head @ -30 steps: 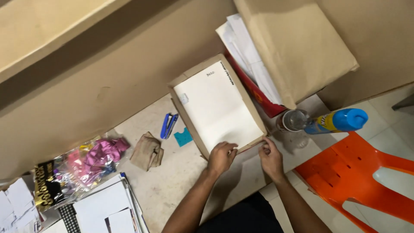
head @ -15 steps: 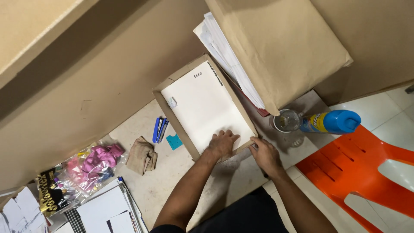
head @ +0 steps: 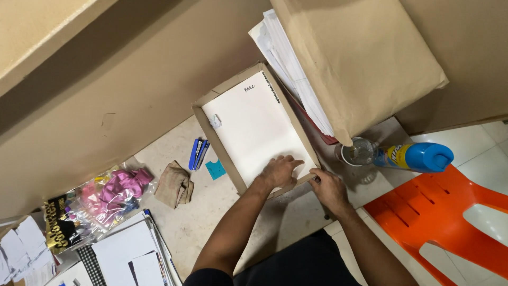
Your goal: The person organizes a stack of papers on a cluttered table, using a cloth to wipe the surface of the sheets. They sort through various documents, including a dark-colored booklet, and place them into a cardboard box. The person also handles a white folder, wiping it with the cloth before stacking it with other papers.
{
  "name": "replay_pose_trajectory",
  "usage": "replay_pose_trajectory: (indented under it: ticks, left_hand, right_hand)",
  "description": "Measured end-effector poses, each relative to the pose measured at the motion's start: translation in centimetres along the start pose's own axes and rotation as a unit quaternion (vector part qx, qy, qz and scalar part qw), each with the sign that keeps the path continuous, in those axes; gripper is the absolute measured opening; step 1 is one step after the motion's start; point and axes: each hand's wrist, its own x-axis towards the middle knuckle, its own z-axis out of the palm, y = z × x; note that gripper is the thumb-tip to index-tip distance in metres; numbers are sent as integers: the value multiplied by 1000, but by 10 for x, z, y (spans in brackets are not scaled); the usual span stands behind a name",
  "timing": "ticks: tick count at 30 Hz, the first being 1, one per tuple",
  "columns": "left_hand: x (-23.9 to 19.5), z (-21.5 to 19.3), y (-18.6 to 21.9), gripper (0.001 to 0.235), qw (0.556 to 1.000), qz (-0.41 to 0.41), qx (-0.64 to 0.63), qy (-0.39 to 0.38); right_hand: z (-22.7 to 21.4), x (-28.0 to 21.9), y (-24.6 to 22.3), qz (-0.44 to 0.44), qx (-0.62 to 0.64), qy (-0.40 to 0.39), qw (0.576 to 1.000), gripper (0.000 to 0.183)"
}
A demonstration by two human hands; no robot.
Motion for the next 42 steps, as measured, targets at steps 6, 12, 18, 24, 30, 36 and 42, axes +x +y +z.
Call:
replay_pose_trajectory:
  ticks: [6,12,18,24,30,36,42]
  left_hand:
    - [5,-4,12,74,998,6,62,-10]
    - [-3,-7,21,52,995,20,83,56]
    - [2,40,-5,19,955,25,148,255]
    - [-33,-2,4,18,952,-62,35,297]
    - [-116,-61,15,11,848,-106,-157,496]
    - [-168,-53,-24,13,715,-88,-281,634]
    - [-249,-45,-47,14,617,-28,-273,737]
  right_hand:
    - [-3,-1,-3,1,16,-4,1000,37]
    - [9,0,10,-36,5,23,999,39]
    - [7,-13,-8,6,121,24,992,86]
    - [6,-10,-1,12,105,28,994,70]
    - [10,-3,9,-19,78,22,997,70]
    - [10,-7,8,46,161,-2,986,64]
    - [24,6,21,21,509,-62,858,70]
